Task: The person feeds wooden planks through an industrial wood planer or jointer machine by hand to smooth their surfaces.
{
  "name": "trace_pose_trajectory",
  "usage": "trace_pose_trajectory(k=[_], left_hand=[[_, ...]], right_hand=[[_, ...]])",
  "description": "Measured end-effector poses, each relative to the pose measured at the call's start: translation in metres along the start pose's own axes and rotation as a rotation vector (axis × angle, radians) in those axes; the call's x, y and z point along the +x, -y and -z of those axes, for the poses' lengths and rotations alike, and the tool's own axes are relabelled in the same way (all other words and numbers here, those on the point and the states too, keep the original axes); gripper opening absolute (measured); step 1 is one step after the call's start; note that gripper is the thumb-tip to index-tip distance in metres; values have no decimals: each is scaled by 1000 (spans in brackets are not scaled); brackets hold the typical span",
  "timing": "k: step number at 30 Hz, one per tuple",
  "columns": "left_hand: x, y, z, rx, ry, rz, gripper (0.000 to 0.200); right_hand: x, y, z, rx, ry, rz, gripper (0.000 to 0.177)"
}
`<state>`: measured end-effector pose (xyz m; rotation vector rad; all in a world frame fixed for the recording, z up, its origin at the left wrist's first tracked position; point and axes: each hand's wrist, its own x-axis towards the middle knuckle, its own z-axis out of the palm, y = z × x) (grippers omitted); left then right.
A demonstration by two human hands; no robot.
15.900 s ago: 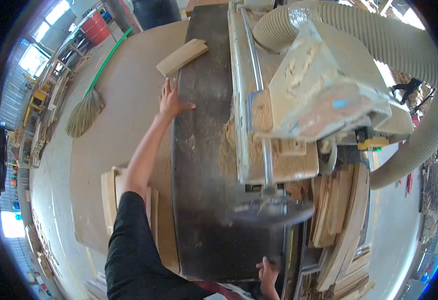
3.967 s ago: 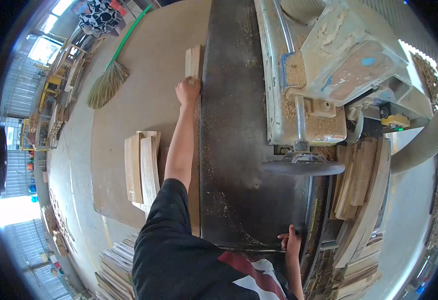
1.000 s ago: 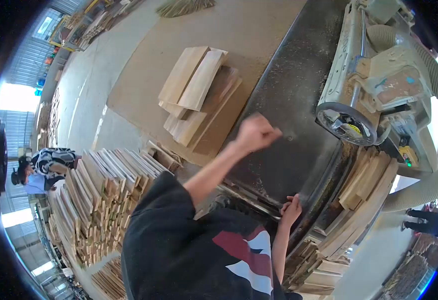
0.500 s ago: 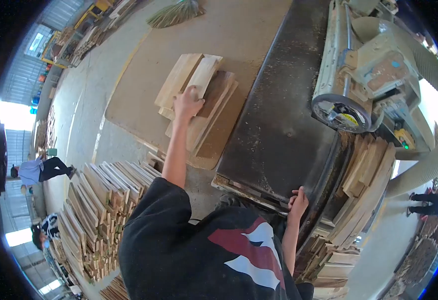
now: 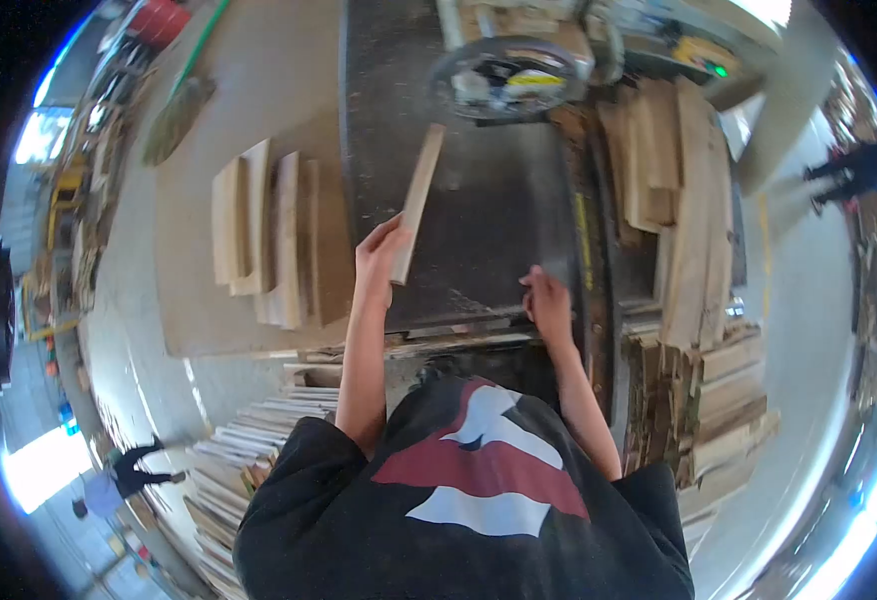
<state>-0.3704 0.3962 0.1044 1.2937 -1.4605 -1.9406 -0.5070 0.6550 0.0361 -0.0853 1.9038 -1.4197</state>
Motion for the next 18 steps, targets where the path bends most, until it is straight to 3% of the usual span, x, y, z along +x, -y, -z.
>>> trace_pose_trajectory(k=[1, 3, 5, 7, 8, 13, 15, 18], left_hand=[[0, 7, -22, 3, 35, 16, 44], [2, 17, -63, 745, -210, -509, 43], [7, 34, -100, 766, -239, -632, 48], [9, 48, -127, 875, -292, -782, 49], [9, 55, -137, 873, -229, -749, 50], [4, 78, -156, 910, -95, -815, 54], [8, 84, -152, 837, 170, -768, 60], [11, 90, -155, 850, 291, -847, 67]], right_hand=[[-6, 5, -3, -53, -30, 33, 51], [-13, 17, 0, -83, -19, 21, 54], [-14, 19, 2, -104, 4, 19, 57], [-12, 15, 4, -58, 119, -120, 62], [-11, 14, 6, -62, 163, -114, 69], [-8, 1, 7, 42, 180, -161, 72], [-6, -3, 9, 76, 163, -167, 72], [4, -10, 8, 148, 132, -141, 72]])
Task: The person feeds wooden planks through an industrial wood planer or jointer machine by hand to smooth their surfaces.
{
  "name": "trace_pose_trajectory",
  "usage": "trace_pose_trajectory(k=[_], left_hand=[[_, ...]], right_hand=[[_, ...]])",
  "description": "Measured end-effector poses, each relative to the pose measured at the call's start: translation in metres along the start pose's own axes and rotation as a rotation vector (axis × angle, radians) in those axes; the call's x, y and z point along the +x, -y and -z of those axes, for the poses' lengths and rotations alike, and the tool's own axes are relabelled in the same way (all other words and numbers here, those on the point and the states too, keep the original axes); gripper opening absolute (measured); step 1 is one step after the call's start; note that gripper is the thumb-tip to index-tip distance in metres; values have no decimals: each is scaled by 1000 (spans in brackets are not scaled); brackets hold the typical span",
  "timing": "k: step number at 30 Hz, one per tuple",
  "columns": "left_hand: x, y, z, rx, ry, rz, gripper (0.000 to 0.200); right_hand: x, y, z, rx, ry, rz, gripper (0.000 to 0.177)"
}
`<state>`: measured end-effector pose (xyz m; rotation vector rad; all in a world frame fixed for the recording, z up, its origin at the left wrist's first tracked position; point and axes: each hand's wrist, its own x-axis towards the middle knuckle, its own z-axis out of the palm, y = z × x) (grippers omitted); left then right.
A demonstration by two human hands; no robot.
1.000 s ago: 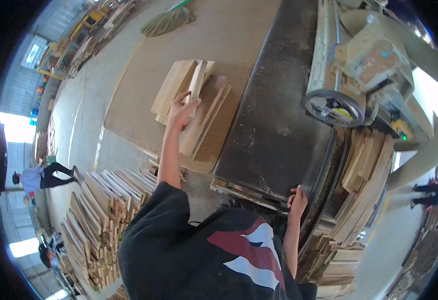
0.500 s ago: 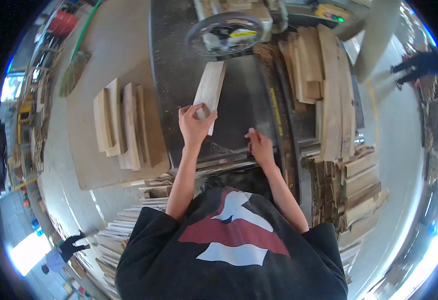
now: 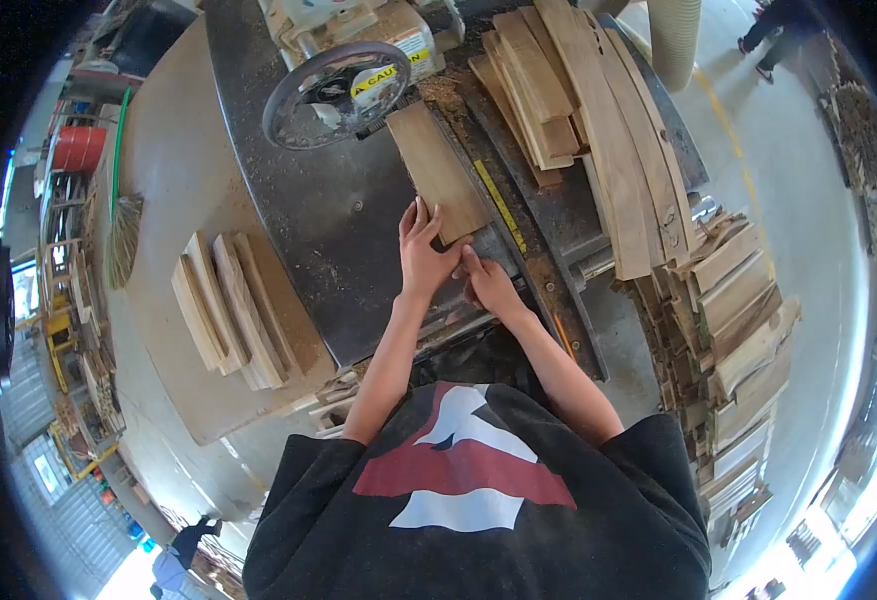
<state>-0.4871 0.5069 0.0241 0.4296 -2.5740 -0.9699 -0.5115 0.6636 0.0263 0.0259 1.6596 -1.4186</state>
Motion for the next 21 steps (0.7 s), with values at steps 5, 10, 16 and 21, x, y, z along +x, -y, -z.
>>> trace_pose_trajectory(k=[5, 10, 16, 21], left_hand=[[12, 19, 1, -32, 42, -12, 75], [54, 37, 8, 37, 1, -1, 71], [97, 61, 8, 63, -94, -57, 68], [129, 79, 6, 50, -143, -70, 62]], right_hand=[[0, -1, -1, -22, -41, -57, 73], [-2, 4, -3, 5, -29, -97, 73], [-5, 15, -4, -17, -37, -84, 71], [-2, 13, -7, -2, -63, -109, 71]])
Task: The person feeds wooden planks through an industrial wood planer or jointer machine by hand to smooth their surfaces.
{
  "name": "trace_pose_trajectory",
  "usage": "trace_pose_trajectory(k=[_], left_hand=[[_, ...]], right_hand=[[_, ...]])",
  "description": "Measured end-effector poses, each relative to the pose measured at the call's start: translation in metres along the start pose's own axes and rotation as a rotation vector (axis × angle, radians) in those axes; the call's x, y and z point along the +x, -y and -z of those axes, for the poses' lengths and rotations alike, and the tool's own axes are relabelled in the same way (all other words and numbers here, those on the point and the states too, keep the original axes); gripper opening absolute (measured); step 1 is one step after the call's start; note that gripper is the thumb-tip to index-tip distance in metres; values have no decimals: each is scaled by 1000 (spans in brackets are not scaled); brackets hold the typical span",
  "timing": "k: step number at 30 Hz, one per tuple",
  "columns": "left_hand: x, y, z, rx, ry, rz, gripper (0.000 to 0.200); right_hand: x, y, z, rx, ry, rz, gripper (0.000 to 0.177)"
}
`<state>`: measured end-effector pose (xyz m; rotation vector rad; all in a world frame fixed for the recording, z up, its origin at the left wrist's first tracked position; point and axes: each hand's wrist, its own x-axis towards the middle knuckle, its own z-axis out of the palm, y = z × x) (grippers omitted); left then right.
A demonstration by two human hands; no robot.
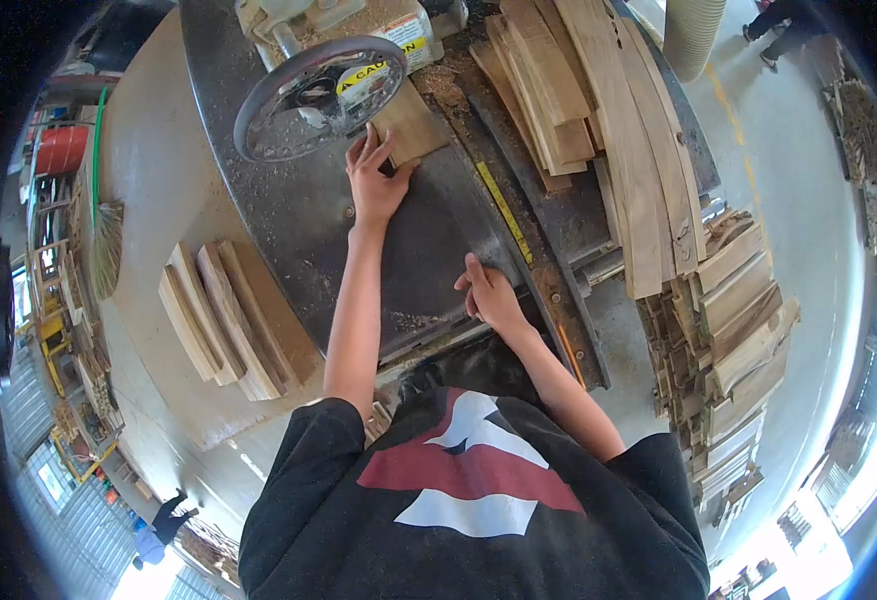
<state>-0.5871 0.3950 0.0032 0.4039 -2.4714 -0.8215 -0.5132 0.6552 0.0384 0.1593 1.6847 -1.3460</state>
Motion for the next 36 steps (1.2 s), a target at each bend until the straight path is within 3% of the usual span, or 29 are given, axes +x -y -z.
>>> trace_pose_trajectory(k=[4, 6, 7, 9, 10, 12, 17, 19, 22, 24, 25, 26, 28, 31, 36], left_hand=[[16, 8, -2, -46, 21, 69, 57], [11, 6, -11, -10, -210, 10, 38], [10, 1, -11, -6, -212, 7, 38], [8, -8, -15, 3, -389, 197, 29], [10, -5, -22, 7, -390, 197, 29], [18, -3, -34, -55, -467, 363, 40], [42, -7, -60, 157, -612, 485, 26], [61, -8, -70, 382, -682, 661, 17], [77, -41, -67, 504, -739, 616, 19], [57, -50, -77, 452, -421, 528, 31], [37, -54, -78, 375, -279, 366, 29], [15, -59, -54, 180, -173, 194, 31], [-28, -47, -9, 61, 83, -130, 38], [-89, -23, 60, -208, -27, -49, 47], [-145, 55, 234, 176, -383, 264, 38]], right_hand=[[2, -2, -1, 37, -27, -13, 69], [3, 1, -2, 16, -40, -1, 69], [3, 3, -3, 39, -43, -32, 69], [3, 2, -3, 64, -43, -46, 71], [4, 0, -4, 65, -39, -46, 71], [3, -4, -5, 50, -72, 6, 70], [-1, 1, -7, 93, -76, 4, 70], [4, 1, -9, 115, -103, -26, 70], [1, 4, -7, 57, -121, 1, 68], [4, -1, -4, 44, -52, 7, 68], [7, -6, -3, 7, -41, 29, 66], [4, -1, -7, 23, -63, 22, 64], [7, -9, -3, -24, -47, 89, 62], [1, 3, -8, -169, -83, 38, 62], [-3, 8, -18, -185, -105, 95, 57]])
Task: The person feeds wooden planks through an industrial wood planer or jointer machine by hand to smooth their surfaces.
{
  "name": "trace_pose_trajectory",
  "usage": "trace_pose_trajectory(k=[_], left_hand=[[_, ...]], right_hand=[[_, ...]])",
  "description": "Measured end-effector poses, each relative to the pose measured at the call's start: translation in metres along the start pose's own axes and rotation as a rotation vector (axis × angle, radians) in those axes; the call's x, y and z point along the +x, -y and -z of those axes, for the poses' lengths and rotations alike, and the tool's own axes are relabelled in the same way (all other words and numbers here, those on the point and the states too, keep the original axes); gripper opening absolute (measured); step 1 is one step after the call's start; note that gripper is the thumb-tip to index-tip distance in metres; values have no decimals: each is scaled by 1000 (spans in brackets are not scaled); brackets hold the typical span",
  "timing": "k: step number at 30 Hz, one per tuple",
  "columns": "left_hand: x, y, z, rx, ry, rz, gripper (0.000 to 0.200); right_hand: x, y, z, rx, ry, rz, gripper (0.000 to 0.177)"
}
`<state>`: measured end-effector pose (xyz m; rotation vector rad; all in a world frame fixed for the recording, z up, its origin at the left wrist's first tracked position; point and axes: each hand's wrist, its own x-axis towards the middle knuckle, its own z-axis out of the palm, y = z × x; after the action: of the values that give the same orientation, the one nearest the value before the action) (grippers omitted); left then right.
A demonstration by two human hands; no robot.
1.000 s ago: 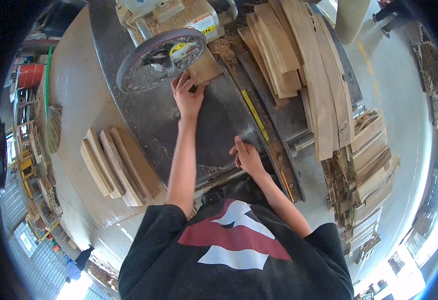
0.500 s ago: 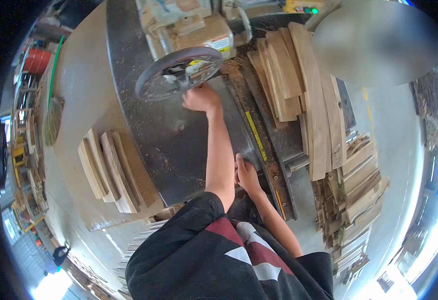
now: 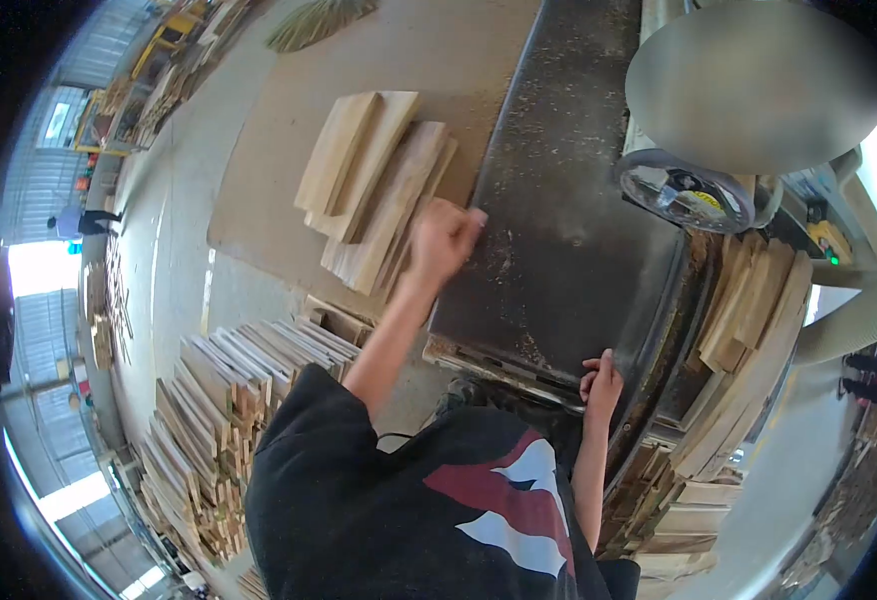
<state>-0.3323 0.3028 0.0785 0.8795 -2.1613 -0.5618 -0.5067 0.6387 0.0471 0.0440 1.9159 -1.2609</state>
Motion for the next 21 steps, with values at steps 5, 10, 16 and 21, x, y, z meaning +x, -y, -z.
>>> trace_pose_trajectory(k=[5, 10, 16, 21], left_hand=[[-18, 56, 86, 573, 61, 201, 49], [-29, 47, 102, 550, 320, 217, 56], [12, -27, 167, 19, -16, 283, 30], [-2, -69, 189, -410, -61, 699, 22]], right_hand=[[3, -2, 4, -34, -6, -9, 57], [4, 7, 4, -26, 93, -83, 54], [-28, 63, -47, -220, 374, 240, 35], [-79, 118, -100, -359, 489, 749, 35]])
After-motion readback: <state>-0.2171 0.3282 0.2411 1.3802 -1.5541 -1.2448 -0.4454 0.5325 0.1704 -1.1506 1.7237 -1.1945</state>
